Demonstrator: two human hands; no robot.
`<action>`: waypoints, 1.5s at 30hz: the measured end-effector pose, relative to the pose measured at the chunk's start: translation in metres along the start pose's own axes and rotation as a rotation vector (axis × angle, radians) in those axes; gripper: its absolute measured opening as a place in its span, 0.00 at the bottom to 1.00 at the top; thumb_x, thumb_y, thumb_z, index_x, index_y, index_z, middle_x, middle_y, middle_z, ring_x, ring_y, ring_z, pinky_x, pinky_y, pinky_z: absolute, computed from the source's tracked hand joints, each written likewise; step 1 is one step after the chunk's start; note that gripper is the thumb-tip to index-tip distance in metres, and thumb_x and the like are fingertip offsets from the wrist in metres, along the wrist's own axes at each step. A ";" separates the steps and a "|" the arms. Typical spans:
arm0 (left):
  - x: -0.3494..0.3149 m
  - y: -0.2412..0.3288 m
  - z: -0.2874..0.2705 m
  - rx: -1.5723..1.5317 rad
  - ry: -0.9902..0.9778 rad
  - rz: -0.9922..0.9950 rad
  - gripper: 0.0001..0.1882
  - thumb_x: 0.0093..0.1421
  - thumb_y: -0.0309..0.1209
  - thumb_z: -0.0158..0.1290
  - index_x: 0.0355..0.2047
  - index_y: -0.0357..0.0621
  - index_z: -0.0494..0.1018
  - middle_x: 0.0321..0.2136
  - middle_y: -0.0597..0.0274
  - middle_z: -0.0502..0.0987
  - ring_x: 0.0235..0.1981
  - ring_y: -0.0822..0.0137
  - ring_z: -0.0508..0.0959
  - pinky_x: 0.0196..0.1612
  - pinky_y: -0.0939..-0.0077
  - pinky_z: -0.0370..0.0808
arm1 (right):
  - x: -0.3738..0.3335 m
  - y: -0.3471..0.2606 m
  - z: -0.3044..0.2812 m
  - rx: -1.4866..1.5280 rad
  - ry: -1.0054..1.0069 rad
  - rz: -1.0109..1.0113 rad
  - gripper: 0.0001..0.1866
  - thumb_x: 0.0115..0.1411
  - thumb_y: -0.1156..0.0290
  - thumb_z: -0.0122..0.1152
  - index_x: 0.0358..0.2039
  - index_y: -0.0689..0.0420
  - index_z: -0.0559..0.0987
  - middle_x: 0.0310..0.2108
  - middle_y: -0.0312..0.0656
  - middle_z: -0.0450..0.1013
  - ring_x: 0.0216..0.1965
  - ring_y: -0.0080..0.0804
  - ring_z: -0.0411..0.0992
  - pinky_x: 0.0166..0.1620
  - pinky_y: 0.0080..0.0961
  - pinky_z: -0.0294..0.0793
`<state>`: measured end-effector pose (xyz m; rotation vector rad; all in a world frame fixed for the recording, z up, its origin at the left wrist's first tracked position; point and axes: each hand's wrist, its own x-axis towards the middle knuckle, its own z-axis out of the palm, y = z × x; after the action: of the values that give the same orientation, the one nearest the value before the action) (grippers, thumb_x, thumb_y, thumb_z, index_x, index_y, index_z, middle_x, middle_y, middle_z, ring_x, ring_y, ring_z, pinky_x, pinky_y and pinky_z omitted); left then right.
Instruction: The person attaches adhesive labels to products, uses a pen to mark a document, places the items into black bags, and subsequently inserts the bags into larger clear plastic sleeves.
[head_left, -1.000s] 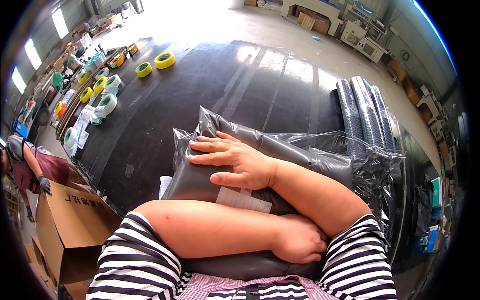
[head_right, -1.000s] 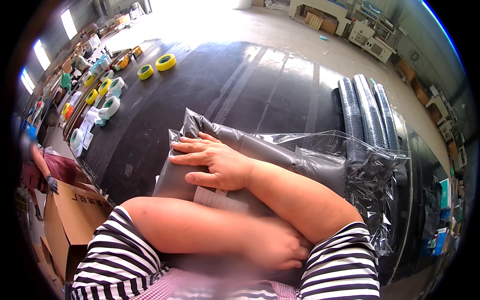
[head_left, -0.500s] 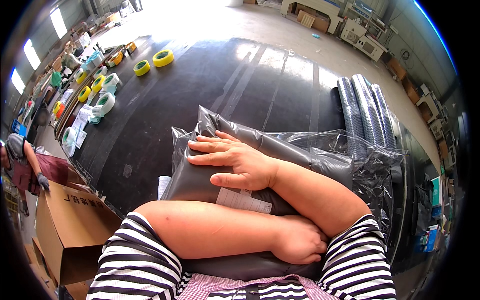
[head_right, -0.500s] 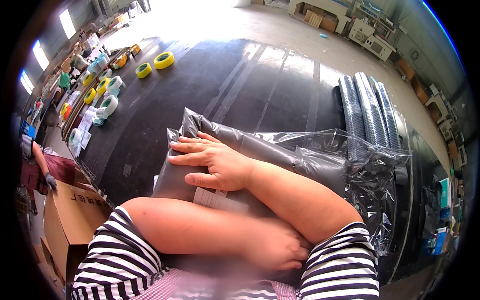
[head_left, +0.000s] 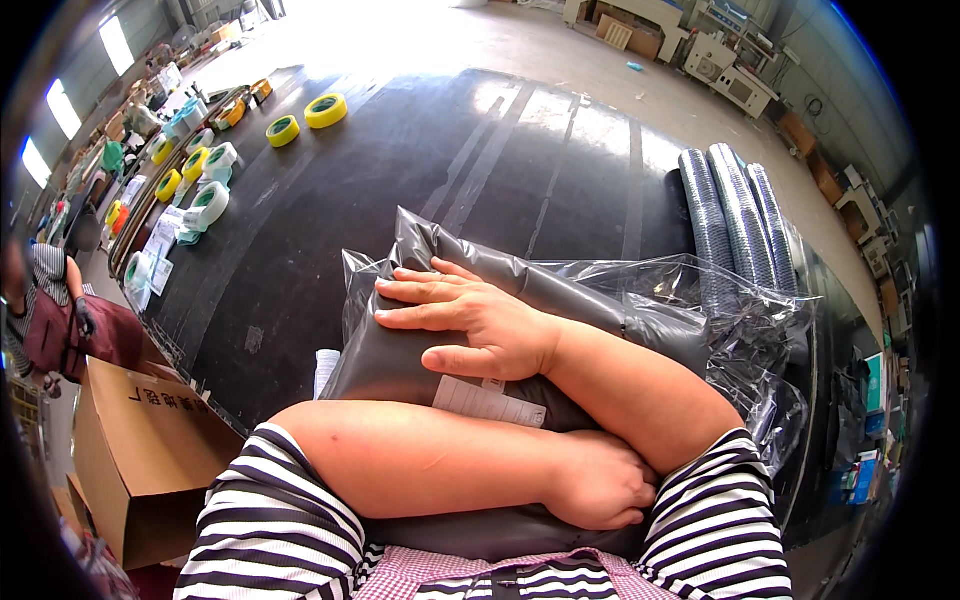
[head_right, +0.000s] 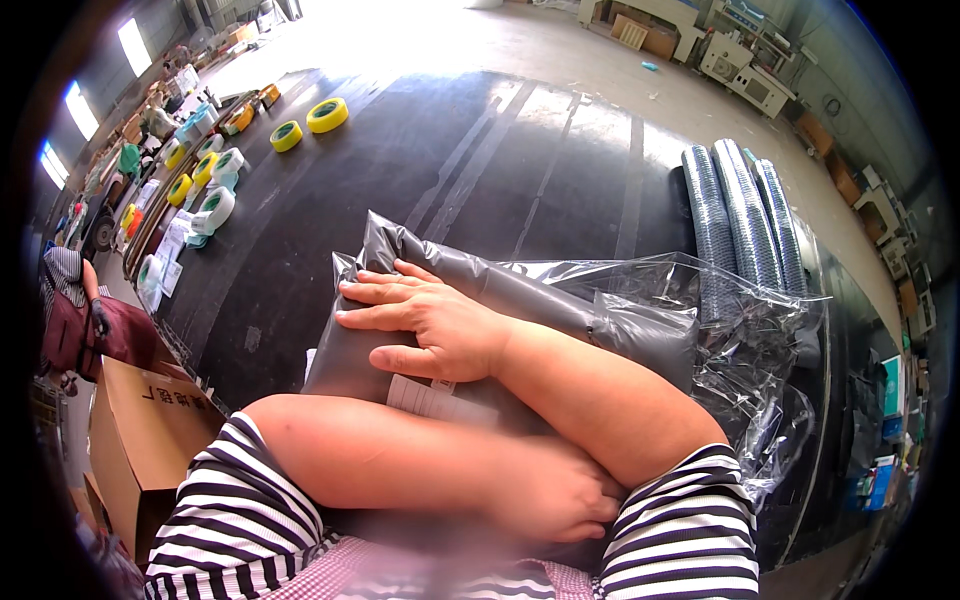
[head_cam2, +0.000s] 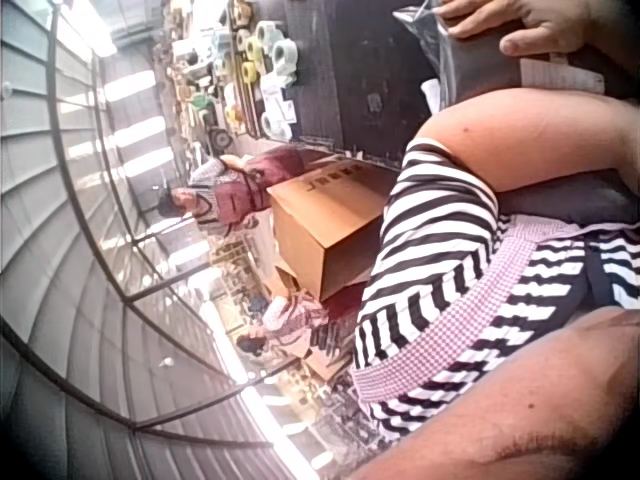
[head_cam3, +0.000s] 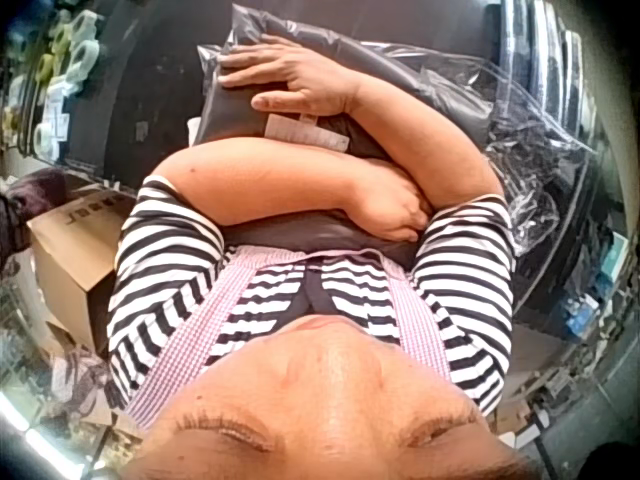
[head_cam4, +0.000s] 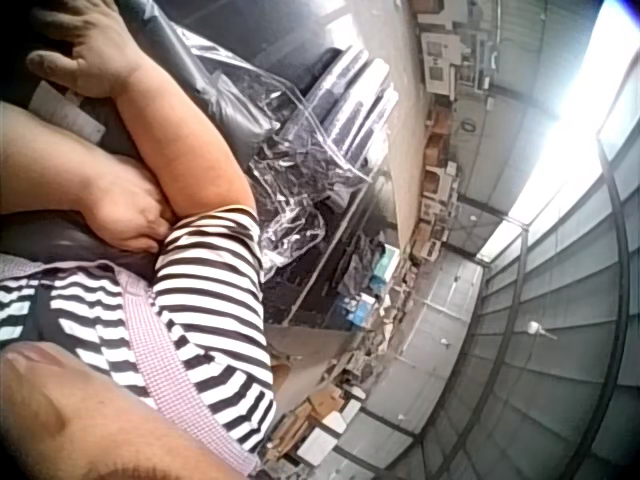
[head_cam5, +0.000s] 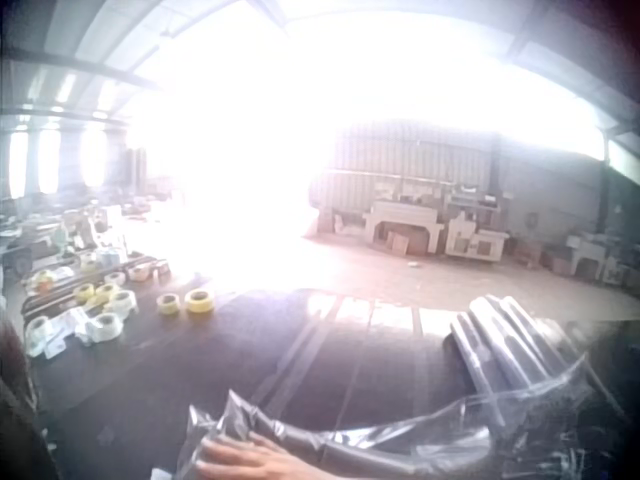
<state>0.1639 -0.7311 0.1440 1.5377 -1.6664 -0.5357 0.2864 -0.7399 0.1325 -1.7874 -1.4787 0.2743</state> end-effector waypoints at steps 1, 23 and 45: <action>0.000 -0.001 0.000 -0.002 0.007 0.007 0.15 0.63 0.37 0.50 0.36 0.37 0.79 0.37 0.48 0.81 0.42 0.47 0.79 0.50 0.54 0.75 | 0.000 0.001 0.000 0.004 0.010 -0.004 0.29 0.65 0.51 0.54 0.64 0.47 0.72 0.71 0.48 0.57 0.74 0.46 0.48 0.73 0.54 0.37; -0.001 -0.006 -0.001 -0.020 0.009 0.004 0.14 0.62 0.36 0.51 0.36 0.37 0.79 0.36 0.48 0.81 0.42 0.47 0.80 0.49 0.54 0.75 | -0.002 0.006 0.001 0.013 0.023 -0.007 0.28 0.64 0.53 0.55 0.63 0.48 0.73 0.70 0.48 0.58 0.74 0.47 0.49 0.73 0.54 0.38; -0.002 -0.016 0.006 -0.032 0.042 0.018 0.15 0.62 0.37 0.50 0.35 0.37 0.78 0.35 0.48 0.81 0.41 0.48 0.80 0.49 0.53 0.75 | -0.003 0.012 0.003 0.029 0.021 -0.009 0.28 0.65 0.51 0.55 0.63 0.48 0.74 0.70 0.48 0.58 0.74 0.47 0.49 0.72 0.55 0.38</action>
<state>0.1691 -0.7328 0.1279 1.4997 -1.6308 -0.5142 0.2929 -0.7415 0.1212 -1.7548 -1.4603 0.2704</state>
